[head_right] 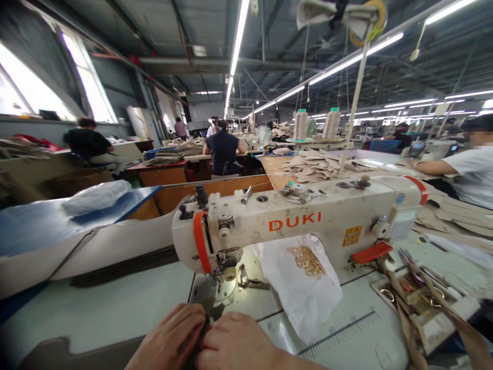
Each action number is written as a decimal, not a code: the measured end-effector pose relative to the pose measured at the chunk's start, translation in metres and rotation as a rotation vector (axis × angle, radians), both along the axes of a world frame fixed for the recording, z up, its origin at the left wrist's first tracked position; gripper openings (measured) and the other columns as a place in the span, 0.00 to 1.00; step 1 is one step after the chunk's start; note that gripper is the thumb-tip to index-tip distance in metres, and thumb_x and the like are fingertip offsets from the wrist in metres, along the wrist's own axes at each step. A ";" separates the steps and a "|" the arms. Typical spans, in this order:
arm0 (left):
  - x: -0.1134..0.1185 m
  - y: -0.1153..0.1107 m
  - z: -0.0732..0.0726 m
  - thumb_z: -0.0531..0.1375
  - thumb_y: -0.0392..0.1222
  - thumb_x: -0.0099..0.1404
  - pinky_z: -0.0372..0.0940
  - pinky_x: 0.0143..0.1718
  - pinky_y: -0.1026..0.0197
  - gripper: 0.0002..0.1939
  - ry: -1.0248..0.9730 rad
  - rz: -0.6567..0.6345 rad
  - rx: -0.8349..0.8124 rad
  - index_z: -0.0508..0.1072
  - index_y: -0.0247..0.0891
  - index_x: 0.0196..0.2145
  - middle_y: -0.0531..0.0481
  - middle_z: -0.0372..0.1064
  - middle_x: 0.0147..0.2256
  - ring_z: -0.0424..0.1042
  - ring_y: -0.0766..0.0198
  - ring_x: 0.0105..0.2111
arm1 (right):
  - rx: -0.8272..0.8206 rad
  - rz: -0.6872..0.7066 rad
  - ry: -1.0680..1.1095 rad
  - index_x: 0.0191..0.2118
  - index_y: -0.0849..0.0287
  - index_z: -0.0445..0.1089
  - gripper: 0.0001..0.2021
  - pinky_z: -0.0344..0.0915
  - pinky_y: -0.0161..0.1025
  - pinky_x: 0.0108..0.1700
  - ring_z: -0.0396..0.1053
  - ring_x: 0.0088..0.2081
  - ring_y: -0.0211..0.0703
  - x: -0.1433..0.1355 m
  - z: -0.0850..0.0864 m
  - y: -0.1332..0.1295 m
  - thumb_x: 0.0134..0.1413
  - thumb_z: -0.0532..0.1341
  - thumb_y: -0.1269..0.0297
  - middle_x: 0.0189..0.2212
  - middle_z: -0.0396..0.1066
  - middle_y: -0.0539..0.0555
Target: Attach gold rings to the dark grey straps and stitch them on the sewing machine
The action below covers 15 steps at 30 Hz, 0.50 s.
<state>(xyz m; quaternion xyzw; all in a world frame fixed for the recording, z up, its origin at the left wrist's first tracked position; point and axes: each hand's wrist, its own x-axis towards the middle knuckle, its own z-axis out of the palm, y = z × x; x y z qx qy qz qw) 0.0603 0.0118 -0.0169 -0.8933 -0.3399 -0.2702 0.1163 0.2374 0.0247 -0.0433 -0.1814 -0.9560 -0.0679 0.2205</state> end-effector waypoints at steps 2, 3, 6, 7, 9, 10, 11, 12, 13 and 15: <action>0.000 0.000 0.000 0.49 0.27 0.66 0.69 0.37 0.62 0.14 -0.009 0.009 -0.027 0.70 0.41 0.31 0.53 0.70 0.29 0.69 0.63 0.30 | 0.004 0.001 0.017 0.32 0.56 0.70 0.07 0.64 0.37 0.36 0.69 0.34 0.37 0.000 -0.001 0.000 0.58 0.59 0.61 0.30 0.74 0.45; 0.000 -0.001 -0.001 0.49 0.26 0.65 0.69 0.37 0.62 0.14 -0.008 0.015 -0.038 0.70 0.41 0.31 0.53 0.70 0.29 0.69 0.63 0.30 | 0.009 0.001 0.024 0.32 0.56 0.70 0.07 0.64 0.37 0.36 0.69 0.34 0.37 0.000 -0.001 0.000 0.58 0.59 0.61 0.30 0.74 0.45; -0.001 -0.001 -0.003 0.49 0.25 0.64 0.69 0.40 0.61 0.15 0.019 0.038 -0.050 0.70 0.40 0.32 0.53 0.70 0.30 0.70 0.63 0.32 | 0.025 -0.014 0.045 0.33 0.57 0.70 0.07 0.64 0.37 0.37 0.69 0.34 0.37 0.000 0.000 0.000 0.58 0.59 0.61 0.30 0.74 0.46; -0.001 -0.001 -0.003 0.49 0.25 0.64 0.69 0.40 0.60 0.15 0.029 0.041 -0.046 0.70 0.40 0.32 0.53 0.70 0.30 0.70 0.63 0.32 | 0.031 -0.023 0.052 0.32 0.57 0.70 0.07 0.64 0.37 0.38 0.69 0.34 0.38 0.000 0.000 -0.001 0.57 0.59 0.61 0.30 0.74 0.46; 0.000 -0.001 -0.003 0.49 0.25 0.64 0.69 0.41 0.60 0.15 0.044 0.050 -0.042 0.70 0.40 0.32 0.52 0.70 0.30 0.70 0.63 0.32 | 0.043 -0.039 0.068 0.32 0.58 0.70 0.06 0.64 0.36 0.38 0.69 0.34 0.38 0.000 0.002 -0.003 0.57 0.59 0.62 0.30 0.74 0.47; 0.000 -0.001 -0.003 0.49 0.25 0.64 0.69 0.40 0.60 0.14 0.045 0.054 -0.040 0.70 0.40 0.32 0.52 0.71 0.30 0.70 0.63 0.32 | 0.051 -0.044 0.075 0.32 0.58 0.70 0.06 0.64 0.36 0.38 0.69 0.34 0.37 0.000 0.003 -0.004 0.57 0.59 0.63 0.29 0.74 0.47; 0.000 -0.002 -0.002 0.50 0.25 0.65 0.69 0.40 0.60 0.14 0.045 0.058 -0.040 0.70 0.40 0.32 0.52 0.71 0.30 0.70 0.63 0.32 | 0.060 -0.048 0.080 0.32 0.58 0.70 0.06 0.64 0.36 0.37 0.69 0.34 0.37 0.000 0.004 -0.005 0.58 0.59 0.63 0.29 0.73 0.47; 0.001 -0.002 -0.002 0.50 0.26 0.65 0.69 0.39 0.61 0.14 0.042 0.058 -0.038 0.70 0.40 0.31 0.52 0.71 0.30 0.70 0.63 0.32 | 0.065 -0.049 0.080 0.32 0.58 0.70 0.06 0.64 0.36 0.37 0.69 0.34 0.37 0.000 0.004 -0.006 0.58 0.59 0.64 0.29 0.73 0.47; 0.001 -0.002 -0.001 0.50 0.26 0.65 0.69 0.39 0.61 0.13 0.037 0.056 -0.034 0.70 0.40 0.31 0.52 0.71 0.30 0.70 0.64 0.31 | 0.066 -0.051 0.073 0.32 0.58 0.69 0.06 0.64 0.36 0.37 0.68 0.33 0.37 0.000 0.004 -0.006 0.58 0.58 0.64 0.29 0.73 0.47; 0.002 -0.003 0.000 0.50 0.27 0.65 0.69 0.38 0.62 0.13 0.020 0.057 -0.034 0.70 0.40 0.30 0.53 0.70 0.29 0.70 0.64 0.31 | 0.057 -0.053 0.055 0.32 0.58 0.69 0.06 0.63 0.36 0.37 0.68 0.33 0.37 0.000 0.003 -0.006 0.59 0.58 0.65 0.29 0.73 0.47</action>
